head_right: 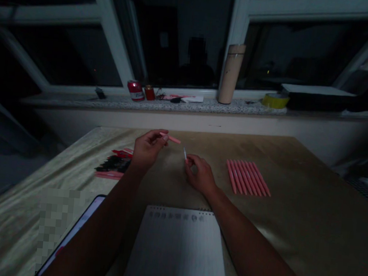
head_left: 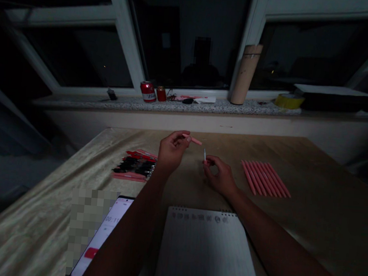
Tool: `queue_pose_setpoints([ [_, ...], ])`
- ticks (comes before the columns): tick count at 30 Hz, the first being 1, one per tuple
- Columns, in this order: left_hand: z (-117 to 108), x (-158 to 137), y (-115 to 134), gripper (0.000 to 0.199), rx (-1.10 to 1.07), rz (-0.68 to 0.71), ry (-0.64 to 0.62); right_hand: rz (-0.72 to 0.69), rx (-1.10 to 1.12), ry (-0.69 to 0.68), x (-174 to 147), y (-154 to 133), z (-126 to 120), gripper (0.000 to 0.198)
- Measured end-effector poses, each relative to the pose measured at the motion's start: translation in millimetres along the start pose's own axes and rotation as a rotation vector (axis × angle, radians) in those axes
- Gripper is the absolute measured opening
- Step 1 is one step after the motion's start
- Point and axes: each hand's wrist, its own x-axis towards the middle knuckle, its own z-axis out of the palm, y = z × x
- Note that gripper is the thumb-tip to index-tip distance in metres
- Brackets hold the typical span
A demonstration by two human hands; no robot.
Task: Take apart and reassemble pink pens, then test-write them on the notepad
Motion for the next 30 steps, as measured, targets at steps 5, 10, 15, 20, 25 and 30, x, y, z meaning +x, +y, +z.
queue_pose_setpoints([
  [5, 2, -4, 4, 0.029, 0.110, 0.051, -0.057, -0.028, -0.026, 0.000, 0, 0, 0, 0.021],
  [10, 3, -7, 6, 0.028, 0.191, 0.090, -0.076, -0.054, -0.044, -0.016, 0, -2, -1, 0.021],
  [15, 2, -7, 5, 0.030, 0.215, 0.096, -0.113, -0.078, -0.059, -0.019, 1, -3, -1, 0.020],
  [20, 0, -7, 0, 0.031, 0.305, 0.155, -0.169, -0.100, -0.072, -0.033, 1, -4, -2, 0.019],
  [25, 2, -9, -1, 0.033, 0.394, 0.206, -0.248, -0.111, -0.081, -0.040, 1, -6, -2, 0.020],
  [30, 7, -11, -7, 0.031, 0.445, 0.231, -0.299, -0.107, -0.073, -0.027, 0, -3, -2, 0.022],
])
